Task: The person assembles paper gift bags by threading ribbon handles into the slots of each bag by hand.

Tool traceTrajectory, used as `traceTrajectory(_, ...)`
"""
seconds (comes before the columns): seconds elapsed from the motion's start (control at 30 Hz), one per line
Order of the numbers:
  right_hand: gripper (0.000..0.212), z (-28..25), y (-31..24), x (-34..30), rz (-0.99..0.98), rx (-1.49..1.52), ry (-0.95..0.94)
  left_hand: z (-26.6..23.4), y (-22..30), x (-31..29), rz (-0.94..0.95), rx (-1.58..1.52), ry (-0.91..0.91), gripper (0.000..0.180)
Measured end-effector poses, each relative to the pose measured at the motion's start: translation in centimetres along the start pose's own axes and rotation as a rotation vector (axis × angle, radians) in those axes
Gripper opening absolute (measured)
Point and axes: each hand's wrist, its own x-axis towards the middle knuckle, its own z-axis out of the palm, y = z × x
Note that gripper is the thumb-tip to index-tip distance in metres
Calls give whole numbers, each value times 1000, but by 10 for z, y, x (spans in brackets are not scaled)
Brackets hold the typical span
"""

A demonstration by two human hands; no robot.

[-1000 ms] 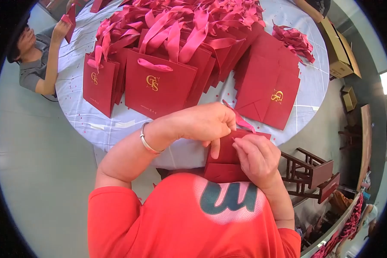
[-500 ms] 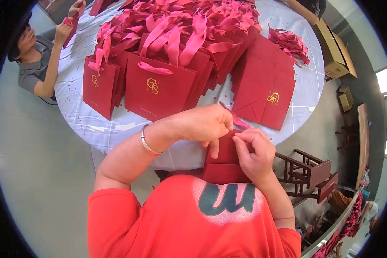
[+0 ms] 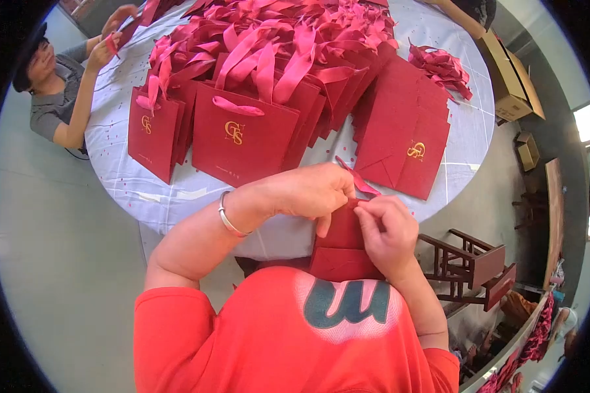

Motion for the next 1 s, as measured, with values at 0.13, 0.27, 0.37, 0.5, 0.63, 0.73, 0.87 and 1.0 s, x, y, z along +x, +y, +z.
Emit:
traceTrajectory(0.13,13,-7,-3,4,225,130,1,0,-3,0,9,11,-15,18)
traceTrajectory(0.27,13,-6,0,6,193,108,22,0,-6,2,50,-168,-21,20)
traceTrajectory(0.37,13,-5,2,5,204,151,11,-1,-11,6,54,-278,-85,15)
traceTrajectory(0.5,12,-8,4,1,243,129,-29,0,-15,8,88,-432,-134,13)
traceTrajectory(0.63,12,-10,5,1,232,124,-28,1,-13,7,83,-457,-138,13)
traceTrajectory(0.73,11,-12,5,2,246,164,-32,1,-12,7,65,-485,-134,13)
traceTrajectory(0.87,10,-15,5,-1,344,220,-23,-2,-11,7,50,-431,-137,13)
traceTrajectory(1.0,10,-16,13,-4,315,353,41,-1,-9,5,31,-392,-101,15)
